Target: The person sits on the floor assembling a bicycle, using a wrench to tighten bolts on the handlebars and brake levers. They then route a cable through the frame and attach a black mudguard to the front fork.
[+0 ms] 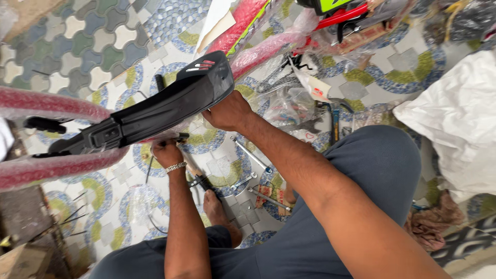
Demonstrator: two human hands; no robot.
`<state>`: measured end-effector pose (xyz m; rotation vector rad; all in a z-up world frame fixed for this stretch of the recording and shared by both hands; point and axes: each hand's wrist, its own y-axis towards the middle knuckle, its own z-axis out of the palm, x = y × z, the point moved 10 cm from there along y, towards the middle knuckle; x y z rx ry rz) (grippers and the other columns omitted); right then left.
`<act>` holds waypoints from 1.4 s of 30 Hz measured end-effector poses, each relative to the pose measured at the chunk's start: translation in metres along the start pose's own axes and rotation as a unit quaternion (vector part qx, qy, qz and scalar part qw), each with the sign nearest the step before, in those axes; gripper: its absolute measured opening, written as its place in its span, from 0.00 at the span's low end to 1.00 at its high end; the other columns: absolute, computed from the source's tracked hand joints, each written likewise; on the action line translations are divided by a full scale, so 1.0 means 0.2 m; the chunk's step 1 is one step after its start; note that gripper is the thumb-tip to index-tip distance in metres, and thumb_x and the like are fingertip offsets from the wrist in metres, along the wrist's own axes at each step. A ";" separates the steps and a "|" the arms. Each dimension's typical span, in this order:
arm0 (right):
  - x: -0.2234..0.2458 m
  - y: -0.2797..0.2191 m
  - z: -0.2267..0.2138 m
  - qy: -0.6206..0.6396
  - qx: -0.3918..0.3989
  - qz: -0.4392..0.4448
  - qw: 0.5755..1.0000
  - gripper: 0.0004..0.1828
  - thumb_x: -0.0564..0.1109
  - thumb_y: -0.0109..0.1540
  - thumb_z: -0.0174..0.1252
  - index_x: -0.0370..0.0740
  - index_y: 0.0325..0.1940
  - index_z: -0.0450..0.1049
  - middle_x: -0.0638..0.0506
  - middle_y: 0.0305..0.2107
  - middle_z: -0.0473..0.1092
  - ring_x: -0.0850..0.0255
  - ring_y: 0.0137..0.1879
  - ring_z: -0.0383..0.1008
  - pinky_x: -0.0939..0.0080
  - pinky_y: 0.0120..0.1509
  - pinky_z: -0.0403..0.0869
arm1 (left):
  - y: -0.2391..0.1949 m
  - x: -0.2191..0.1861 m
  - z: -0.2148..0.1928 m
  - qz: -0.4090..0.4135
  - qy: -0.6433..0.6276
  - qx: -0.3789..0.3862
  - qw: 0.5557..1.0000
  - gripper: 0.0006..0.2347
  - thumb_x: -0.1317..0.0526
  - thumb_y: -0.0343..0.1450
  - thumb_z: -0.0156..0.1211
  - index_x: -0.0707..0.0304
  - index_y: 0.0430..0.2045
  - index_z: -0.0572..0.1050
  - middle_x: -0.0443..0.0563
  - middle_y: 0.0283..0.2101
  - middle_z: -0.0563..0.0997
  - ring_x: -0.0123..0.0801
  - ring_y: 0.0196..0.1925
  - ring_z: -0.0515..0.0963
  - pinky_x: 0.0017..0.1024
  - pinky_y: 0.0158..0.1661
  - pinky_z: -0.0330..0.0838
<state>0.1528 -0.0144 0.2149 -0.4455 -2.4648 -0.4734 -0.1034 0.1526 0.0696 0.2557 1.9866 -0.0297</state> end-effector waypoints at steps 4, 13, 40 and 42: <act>-0.09 -0.05 -0.01 -0.007 -0.017 0.035 0.999 0.11 0.47 0.62 0.54 0.41 0.44 0.76 0.41 0.38 0.76 0.40 0.40 0.77 0.40 0.42 0.75 | -0.03 0.00 0.04 -0.015 -0.020 0.034 0.999 0.04 0.71 0.74 0.55 0.73 0.32 0.78 0.55 0.31 0.84 0.32 0.30 0.83 0.30 0.33 0.79; -0.29 -0.04 0.00 -0.079 -0.043 0.087 0.992 0.04 0.38 0.59 0.54 0.40 0.35 0.75 0.41 0.28 0.76 0.40 0.35 0.77 0.39 0.39 0.75 | -0.12 -0.09 -0.02 0.049 -0.035 0.020 0.998 0.05 0.72 0.73 0.56 0.74 0.40 0.76 0.59 0.37 0.83 0.35 0.35 0.83 0.31 0.36 0.77; -0.42 0.01 -0.74 -0.142 -0.006 0.024 0.990 0.06 0.45 0.64 0.61 0.44 0.43 0.80 0.47 0.45 0.74 0.44 0.46 0.77 0.41 0.48 0.74 | -0.57 -0.71 0.31 0.265 0.156 0.020 0.951 0.16 0.69 0.67 0.66 0.68 0.48 0.73 0.62 0.53 0.75 0.52 0.59 0.73 0.49 0.62 0.63; -0.43 0.05 -0.74 -0.141 0.000 0.022 0.990 0.07 0.44 0.64 0.61 0.44 0.44 0.80 0.45 0.43 0.75 0.43 0.45 0.77 0.41 0.48 0.73 | -0.74 -0.93 0.52 0.326 0.117 0.115 0.931 0.19 0.69 0.65 0.67 0.65 0.50 0.73 0.63 0.54 0.75 0.54 0.60 0.72 0.49 0.62 0.63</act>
